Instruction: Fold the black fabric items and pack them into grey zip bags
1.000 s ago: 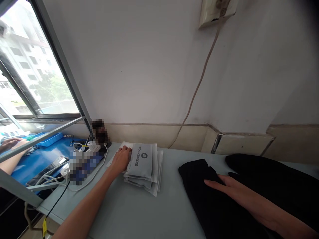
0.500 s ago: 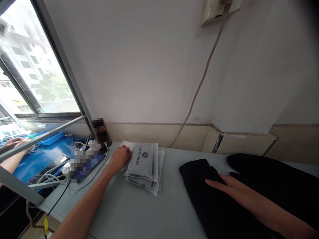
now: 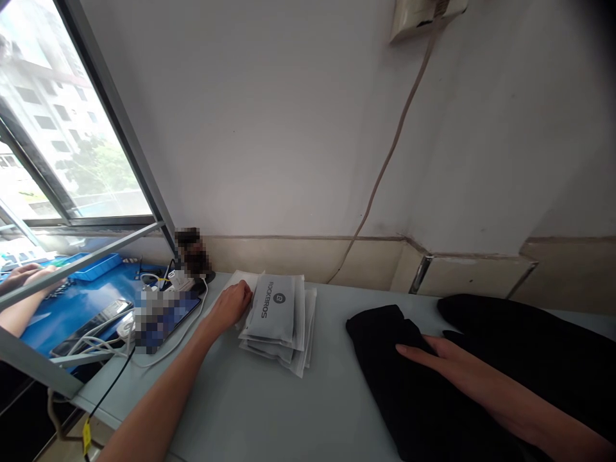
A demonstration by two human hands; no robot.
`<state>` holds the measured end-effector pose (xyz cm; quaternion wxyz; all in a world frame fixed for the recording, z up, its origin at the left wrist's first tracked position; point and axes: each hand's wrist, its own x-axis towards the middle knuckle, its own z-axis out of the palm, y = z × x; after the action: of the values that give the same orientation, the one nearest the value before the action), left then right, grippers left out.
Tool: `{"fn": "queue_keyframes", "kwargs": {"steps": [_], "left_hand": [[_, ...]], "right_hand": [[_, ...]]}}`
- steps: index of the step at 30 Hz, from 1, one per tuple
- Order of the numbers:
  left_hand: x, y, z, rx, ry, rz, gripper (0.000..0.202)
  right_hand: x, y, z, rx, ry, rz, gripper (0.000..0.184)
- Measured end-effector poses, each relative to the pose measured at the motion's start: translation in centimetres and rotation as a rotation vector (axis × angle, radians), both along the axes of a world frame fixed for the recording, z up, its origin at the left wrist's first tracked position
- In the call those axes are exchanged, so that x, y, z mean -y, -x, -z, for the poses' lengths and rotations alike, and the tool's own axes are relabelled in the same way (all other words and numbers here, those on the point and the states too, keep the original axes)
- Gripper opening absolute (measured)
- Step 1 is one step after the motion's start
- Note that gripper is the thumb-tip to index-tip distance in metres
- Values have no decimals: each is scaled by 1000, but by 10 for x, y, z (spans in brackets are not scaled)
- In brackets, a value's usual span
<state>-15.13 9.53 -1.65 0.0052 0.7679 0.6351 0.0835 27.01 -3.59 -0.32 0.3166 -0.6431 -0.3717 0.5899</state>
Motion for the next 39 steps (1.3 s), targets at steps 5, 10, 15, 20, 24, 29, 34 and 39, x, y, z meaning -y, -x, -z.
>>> {"fn": "queue_keyframes", "kwargs": {"steps": [5,10,15,20,24,29,34,39], "left_hand": [[1,1,-1,24,2,42,14],[2,1,-2,28,8,108,17],[0,0,-1,12,20,136,21],[2,-1,-3,5,27,135,19],[3,-2,-3,8,24,138,18],[-2,1,3,0,32,138,17],[-5,4,7,-3,29,150,17],[-4,3,7,-13,31,146,17]], "right_hand": [[-1,0,4,-25,-24,-12,29],[-1,3,1,-13,-5,-24,30],[0,3,-2,-33,-3,-54,27],[0,3,-6,-17,8,-61,28],[0,5,-9,11,12,-7,36],[-1,1,-5,-24,36,-73,36],[-1,-1,-1,0,14,-28,41],[0,4,-5,-6,9,-29,33]]}}
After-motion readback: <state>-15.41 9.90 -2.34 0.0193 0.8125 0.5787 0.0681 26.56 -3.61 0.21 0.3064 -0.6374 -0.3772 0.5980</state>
